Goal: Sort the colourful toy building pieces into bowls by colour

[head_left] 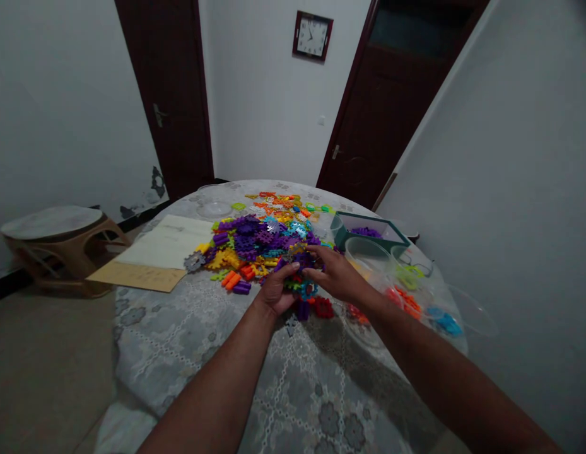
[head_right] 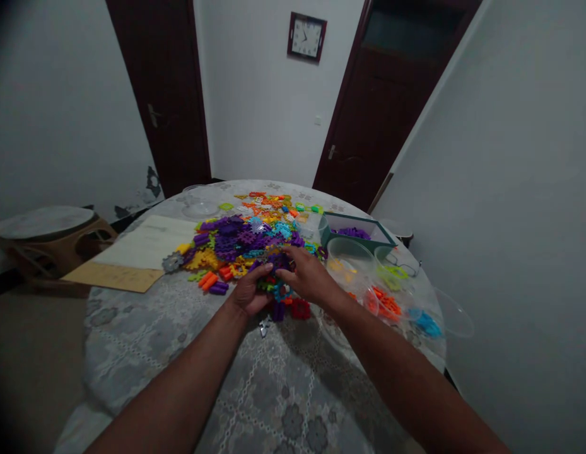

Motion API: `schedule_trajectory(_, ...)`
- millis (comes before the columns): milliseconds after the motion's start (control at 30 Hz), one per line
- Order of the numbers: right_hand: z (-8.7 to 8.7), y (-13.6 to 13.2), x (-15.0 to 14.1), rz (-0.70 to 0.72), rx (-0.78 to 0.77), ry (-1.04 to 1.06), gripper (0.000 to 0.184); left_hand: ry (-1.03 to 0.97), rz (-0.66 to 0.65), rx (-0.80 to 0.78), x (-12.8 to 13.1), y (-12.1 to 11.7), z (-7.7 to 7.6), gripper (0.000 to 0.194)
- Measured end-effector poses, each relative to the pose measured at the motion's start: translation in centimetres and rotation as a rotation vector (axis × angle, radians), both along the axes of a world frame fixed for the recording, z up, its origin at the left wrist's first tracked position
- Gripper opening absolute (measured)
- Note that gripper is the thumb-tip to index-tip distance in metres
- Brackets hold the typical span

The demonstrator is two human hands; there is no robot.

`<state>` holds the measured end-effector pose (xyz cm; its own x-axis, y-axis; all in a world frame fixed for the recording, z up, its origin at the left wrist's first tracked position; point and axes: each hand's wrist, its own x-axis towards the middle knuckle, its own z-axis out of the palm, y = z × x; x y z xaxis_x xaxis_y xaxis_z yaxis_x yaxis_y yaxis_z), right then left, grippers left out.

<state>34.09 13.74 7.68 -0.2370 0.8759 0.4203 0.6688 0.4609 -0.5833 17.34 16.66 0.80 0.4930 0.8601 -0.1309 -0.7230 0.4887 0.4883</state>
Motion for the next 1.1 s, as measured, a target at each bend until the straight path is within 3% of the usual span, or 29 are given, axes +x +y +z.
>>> schedule_trajectory(167,-0.1,0.1,0.0,-0.025,-0.027,0.104,0.042,-0.003,0.011,-0.015,-0.1,0.1,0.0,0.022)
schedule_trajectory(367,-0.1,0.3,1.2,0.012,-0.274,0.416,0.024,0.035,-0.013,0.003,-0.2,-0.1,0.0,0.026)
schedule_trajectory(600,1.7,1.9,6.9,-0.07,-0.542,0.594,0.031,0.028,-0.094,0.025,-0.2,0.1,-0.4,0.032)
schedule_trajectory(700,2.8,3.6,10.5,-0.274,-0.476,0.544,0.025,0.023,-0.097,0.027,-0.2,0.2,-0.5,0.032)
schedule_trajectory(800,4.1,5.6,13.8,-0.514,-0.282,0.561,0.019,0.016,-0.079,0.011,-0.1,0.2,-0.4,0.03)
schedule_trajectory(900,4.9,6.8,16.0,-0.649,-0.124,0.583,0.024,0.005,-0.058,-0.002,0.0,0.2,-0.2,0.025)
schedule_trajectory(1000,4.6,6.5,15.9,-0.681,-0.043,0.552,0.028,-0.012,-0.051,-0.004,-0.1,0.2,0.0,0.025)
schedule_trajectory(1100,3.2,4.5,12.9,-0.515,-0.102,0.407,0.02,-0.03,-0.044,0.004,-0.2,0.2,0.1,0.029)
